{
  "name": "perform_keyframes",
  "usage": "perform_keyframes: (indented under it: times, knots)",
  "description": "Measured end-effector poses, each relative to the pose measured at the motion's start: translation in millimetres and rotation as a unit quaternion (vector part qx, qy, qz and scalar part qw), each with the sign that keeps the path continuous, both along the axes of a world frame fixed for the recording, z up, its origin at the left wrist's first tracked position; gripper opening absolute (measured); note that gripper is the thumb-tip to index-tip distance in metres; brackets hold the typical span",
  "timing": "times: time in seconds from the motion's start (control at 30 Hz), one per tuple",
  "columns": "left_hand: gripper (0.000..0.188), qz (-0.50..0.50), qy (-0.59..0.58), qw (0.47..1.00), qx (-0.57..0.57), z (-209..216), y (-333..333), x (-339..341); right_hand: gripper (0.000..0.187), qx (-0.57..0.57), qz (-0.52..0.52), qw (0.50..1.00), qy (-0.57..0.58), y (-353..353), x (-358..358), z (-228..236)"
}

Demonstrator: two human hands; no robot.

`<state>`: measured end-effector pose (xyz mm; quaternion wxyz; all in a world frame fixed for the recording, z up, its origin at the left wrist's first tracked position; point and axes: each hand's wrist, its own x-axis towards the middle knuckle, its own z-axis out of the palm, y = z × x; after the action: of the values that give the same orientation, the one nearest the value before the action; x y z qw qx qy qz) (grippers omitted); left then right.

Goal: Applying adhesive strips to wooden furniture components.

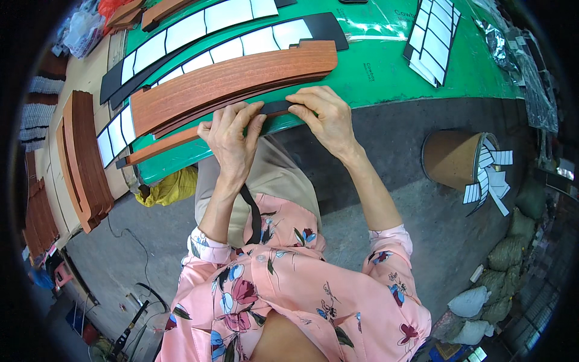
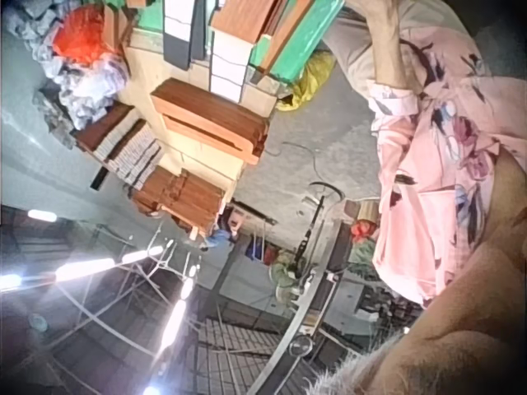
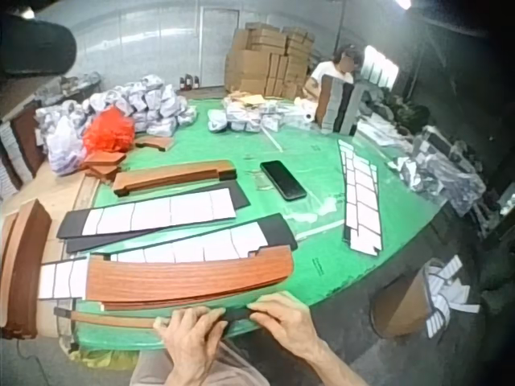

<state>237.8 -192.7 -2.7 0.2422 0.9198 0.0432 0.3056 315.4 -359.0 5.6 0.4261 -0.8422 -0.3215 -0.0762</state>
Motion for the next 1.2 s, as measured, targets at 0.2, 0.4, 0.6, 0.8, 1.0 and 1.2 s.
perform_keyframes:
  times: [0.2, 0.4, 0.6, 0.8, 1.0, 1.2]
  knots:
    - [0.020, -0.002, -0.003, 1.000, -0.001, 0, -1, -1, 0.017, 0.002, 0.003, 1.000, 0.001, -1, -1, 0]
    - [0.025, -0.007, -0.007, 0.999, 0.044, -1, -1, -4, 0.019, 0.004, 0.003, 1.000, 0.008, -1, -5, -5]
    - [0.027, -0.036, -0.089, 0.987, 0.131, -17, 2, 3, 0.032, -0.001, -0.041, 0.994, -0.096, 4, -18, -11]
    - [0.027, -0.053, -0.088, 0.986, 0.130, -15, 5, 4, 0.037, -0.025, -0.022, 0.982, -0.188, 10, -17, -24]
    - [0.026, -0.060, -0.068, 0.990, 0.104, -13, 7, 3, 0.031, 0.047, -0.014, 0.998, -0.035, 13, -18, -32]
    - [0.033, -0.092, -0.110, 0.979, 0.145, 4, 40, -59, 0.048, 0.154, -0.019, 0.966, 0.208, 10, -31, -32]
